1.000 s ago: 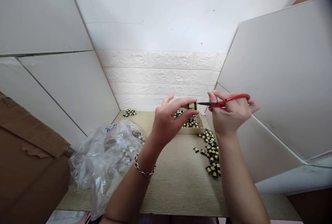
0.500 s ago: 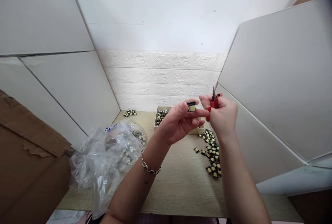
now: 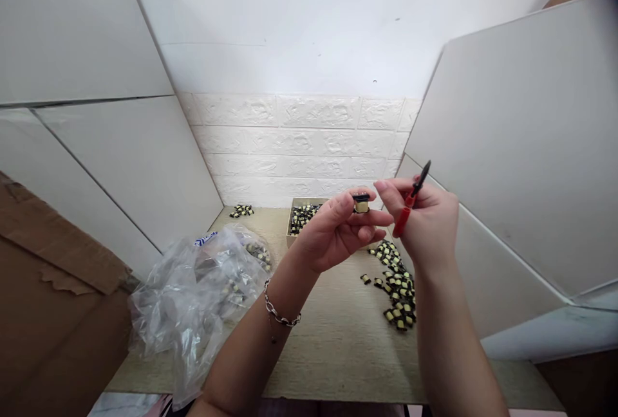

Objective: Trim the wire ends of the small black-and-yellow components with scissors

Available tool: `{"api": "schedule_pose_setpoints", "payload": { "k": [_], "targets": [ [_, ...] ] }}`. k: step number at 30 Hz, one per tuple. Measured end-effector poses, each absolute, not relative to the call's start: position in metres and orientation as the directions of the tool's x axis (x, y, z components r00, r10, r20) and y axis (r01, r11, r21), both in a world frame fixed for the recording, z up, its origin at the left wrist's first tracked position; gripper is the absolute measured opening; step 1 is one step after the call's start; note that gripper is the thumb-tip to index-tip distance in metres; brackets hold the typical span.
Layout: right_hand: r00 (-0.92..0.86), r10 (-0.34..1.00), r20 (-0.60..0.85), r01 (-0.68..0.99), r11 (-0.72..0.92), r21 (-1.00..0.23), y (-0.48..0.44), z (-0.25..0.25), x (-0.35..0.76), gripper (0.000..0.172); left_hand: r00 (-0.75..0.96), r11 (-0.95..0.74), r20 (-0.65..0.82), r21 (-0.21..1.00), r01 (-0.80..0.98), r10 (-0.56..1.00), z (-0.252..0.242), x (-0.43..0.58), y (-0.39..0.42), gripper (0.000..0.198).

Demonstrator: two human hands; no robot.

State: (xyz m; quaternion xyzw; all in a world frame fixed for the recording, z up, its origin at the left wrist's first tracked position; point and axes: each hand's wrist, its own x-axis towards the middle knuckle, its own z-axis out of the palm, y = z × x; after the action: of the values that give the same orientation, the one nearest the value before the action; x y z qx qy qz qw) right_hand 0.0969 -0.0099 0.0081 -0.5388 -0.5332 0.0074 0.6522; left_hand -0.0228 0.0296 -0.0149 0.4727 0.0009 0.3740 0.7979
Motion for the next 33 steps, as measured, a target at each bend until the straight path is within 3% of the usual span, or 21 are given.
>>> {"api": "schedule_pose_setpoints", "payload": {
  "k": [9, 13, 18, 24, 29, 33],
  "targets": [
    [0.310, 0.551, 0.775, 0.550, 0.561, -0.619, -0.021, 0.014, 0.095, 0.012, 0.693, 0.257, 0.285, 0.783, -0.567, 0.662, -0.014, -0.023, 0.032, 0.040],
    [0.228, 0.500, 0.835, 0.569, 0.628, -0.531, -0.022, 0.012, 0.096, 0.004, 0.731, 0.229, 0.316, 0.810, -0.539, 0.604, -0.014, -0.023, 0.032, 0.040],
    [0.244, 0.522, 0.817, 0.566, 0.607, -0.557, -0.025, 0.010, 0.095, 0.009, 0.724, 0.166, 0.366, 0.820, -0.548, 0.585, -0.011, -0.023, 0.032, 0.035],
    [0.129, 0.557, 0.820, 0.628, 0.594, -0.503, -0.032, 0.015, 0.104, 0.005, 0.624, -0.039, 0.401, 0.859, -0.511, 0.671, -0.010, -0.029, 0.035, 0.036],
    [-0.020, 0.629, 0.777, 0.853, 0.416, -0.315, -0.039, 0.017, 0.120, 0.005, 0.581, -0.159, 0.473, 0.846, -0.508, 0.663, -0.006, -0.040, 0.041, 0.029],
    [-0.048, 0.725, 0.687, 0.951, 0.244, -0.191, -0.040, 0.016, 0.122, 0.019, 0.538, -0.247, 0.520, 0.831, -0.499, 0.663, -0.004, -0.048, 0.045, 0.026]
  ]
}}
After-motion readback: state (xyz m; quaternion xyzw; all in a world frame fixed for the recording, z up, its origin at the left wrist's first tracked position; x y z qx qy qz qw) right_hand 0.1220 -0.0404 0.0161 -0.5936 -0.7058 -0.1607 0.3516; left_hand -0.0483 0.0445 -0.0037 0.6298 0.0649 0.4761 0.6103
